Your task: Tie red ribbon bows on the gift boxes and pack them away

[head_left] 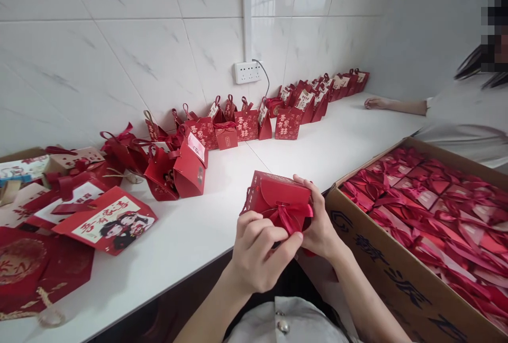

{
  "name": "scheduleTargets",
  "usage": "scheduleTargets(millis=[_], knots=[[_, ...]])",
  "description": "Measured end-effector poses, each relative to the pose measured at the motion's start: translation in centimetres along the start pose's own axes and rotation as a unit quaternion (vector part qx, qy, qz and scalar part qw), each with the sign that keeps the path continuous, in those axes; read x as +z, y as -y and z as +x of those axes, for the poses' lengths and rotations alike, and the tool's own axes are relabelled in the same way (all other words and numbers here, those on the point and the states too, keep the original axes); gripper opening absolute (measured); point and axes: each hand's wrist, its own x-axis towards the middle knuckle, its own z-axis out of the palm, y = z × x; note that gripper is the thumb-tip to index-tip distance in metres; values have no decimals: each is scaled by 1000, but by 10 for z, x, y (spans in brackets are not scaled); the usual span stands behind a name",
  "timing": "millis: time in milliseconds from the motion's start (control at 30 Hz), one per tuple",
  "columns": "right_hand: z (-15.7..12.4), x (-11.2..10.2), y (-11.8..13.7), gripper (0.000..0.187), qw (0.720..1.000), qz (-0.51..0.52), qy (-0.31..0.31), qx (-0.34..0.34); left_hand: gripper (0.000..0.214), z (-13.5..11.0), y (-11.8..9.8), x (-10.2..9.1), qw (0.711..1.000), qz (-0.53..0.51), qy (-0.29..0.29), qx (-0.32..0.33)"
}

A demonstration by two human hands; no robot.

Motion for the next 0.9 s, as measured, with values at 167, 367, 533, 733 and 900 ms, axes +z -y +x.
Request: scheduleTargets(millis=[167,367,533,733,900], knots=[[-8,-10,1,100,1000,-16,-12,23,14,3,6,-1,988,-57,-38,-140],[-23,-26,-2,108,992,-83,-7,94,24,7,26,13,858,-178,80,-474],[-43,-49,-2,111,983,-126,-47,122,27,3,35,42,806,-238,137,-524],[-81,-94,-5,103,942,-90,-217,239,23,-6,26,102,835,-261,295,-386],[-120,-133,-10,75,839,204,-443,242,20,-10,14,147,865,-278,301,-290]])
